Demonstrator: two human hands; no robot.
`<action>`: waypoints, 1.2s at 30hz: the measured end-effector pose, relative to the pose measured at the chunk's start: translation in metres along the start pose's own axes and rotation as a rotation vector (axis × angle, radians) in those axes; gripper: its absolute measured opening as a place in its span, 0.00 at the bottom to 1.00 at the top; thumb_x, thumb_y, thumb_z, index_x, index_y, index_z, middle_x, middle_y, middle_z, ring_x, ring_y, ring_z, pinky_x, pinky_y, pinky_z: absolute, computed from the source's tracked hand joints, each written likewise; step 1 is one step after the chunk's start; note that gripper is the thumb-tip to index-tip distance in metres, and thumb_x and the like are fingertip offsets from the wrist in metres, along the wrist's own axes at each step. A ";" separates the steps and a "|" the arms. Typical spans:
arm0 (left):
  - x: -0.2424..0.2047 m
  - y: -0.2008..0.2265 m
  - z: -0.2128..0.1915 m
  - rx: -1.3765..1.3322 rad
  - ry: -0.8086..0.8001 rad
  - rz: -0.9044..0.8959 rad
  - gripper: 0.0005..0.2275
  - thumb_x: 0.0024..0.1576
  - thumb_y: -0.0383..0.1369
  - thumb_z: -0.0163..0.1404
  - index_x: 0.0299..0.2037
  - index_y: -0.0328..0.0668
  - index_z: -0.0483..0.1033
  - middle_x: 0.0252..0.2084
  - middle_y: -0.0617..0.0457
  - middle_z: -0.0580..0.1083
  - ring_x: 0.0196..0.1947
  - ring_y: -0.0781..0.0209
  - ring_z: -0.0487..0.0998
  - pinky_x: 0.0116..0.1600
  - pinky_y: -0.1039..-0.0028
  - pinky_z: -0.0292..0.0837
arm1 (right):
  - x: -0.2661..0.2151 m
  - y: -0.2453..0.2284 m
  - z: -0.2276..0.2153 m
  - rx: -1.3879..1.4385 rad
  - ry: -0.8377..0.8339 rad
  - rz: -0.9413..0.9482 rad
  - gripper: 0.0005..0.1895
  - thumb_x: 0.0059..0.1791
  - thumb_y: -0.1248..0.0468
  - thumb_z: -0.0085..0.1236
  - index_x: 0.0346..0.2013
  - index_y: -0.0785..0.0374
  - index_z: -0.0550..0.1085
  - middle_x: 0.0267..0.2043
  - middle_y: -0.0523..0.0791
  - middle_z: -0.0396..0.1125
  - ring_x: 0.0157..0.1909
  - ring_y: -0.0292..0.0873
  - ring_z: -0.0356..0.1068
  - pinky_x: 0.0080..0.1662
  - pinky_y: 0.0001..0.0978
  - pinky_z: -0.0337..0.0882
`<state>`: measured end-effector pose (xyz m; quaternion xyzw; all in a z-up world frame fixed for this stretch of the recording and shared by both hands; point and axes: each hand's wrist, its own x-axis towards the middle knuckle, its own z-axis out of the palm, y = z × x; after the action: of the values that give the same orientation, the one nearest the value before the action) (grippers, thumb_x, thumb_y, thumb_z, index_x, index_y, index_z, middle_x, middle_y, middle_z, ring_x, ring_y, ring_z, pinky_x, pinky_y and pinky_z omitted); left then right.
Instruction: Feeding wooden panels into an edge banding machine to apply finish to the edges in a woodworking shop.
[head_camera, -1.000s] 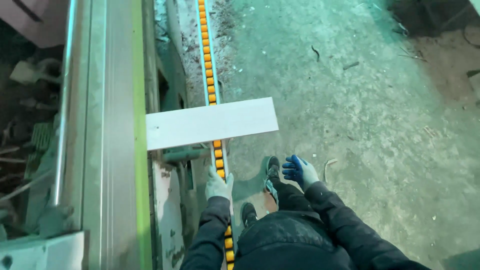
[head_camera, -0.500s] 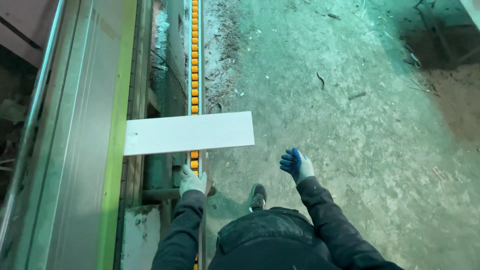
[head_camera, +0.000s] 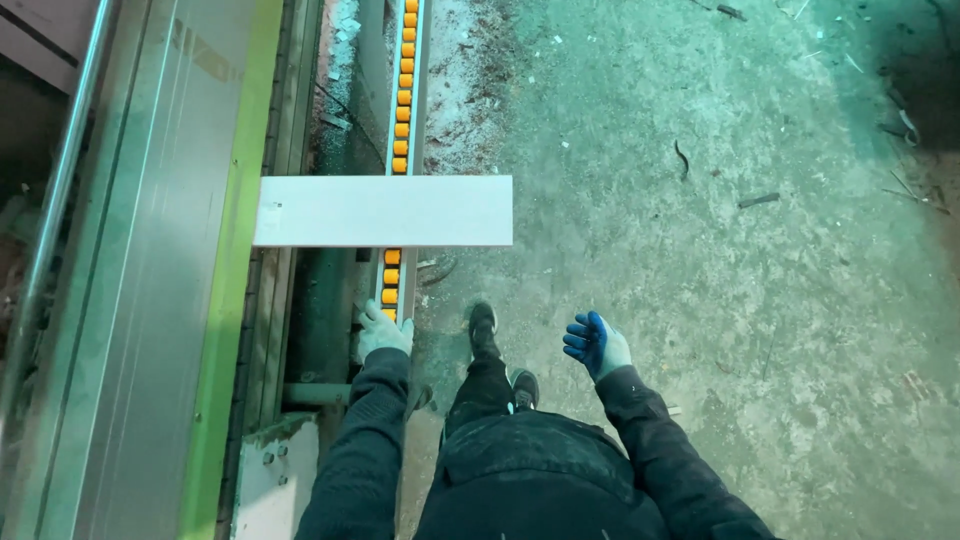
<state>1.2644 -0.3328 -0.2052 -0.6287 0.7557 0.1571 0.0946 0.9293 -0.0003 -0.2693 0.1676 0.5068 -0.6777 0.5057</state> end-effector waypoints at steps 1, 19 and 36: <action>0.006 0.006 -0.004 -0.009 0.007 -0.001 0.45 0.68 0.57 0.60 0.86 0.40 0.50 0.72 0.40 0.68 0.64 0.33 0.85 0.59 0.44 0.90 | 0.006 -0.001 -0.002 0.003 0.003 0.013 0.31 0.64 0.41 0.62 0.68 0.64 0.79 0.52 0.56 0.82 0.47 0.62 0.86 0.52 0.63 0.89; 0.207 0.155 -0.074 -0.048 0.027 0.063 0.45 0.67 0.55 0.60 0.85 0.37 0.50 0.70 0.40 0.69 0.59 0.34 0.88 0.56 0.47 0.93 | 0.155 -0.178 0.084 0.028 0.126 -0.063 0.25 0.64 0.43 0.62 0.62 0.60 0.82 0.53 0.57 0.82 0.49 0.65 0.86 0.52 0.67 0.88; 0.334 0.243 -0.124 -0.117 0.076 0.152 0.42 0.70 0.57 0.52 0.86 0.39 0.51 0.71 0.38 0.72 0.58 0.37 0.88 0.50 0.47 0.95 | 0.229 -0.241 0.301 -0.069 0.008 -0.078 0.30 0.63 0.43 0.63 0.68 0.63 0.79 0.56 0.59 0.80 0.51 0.64 0.85 0.53 0.65 0.88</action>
<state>0.9689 -0.6461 -0.1741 -0.5796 0.7938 0.1836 0.0167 0.7103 -0.3825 -0.1840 0.1330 0.5381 -0.6784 0.4821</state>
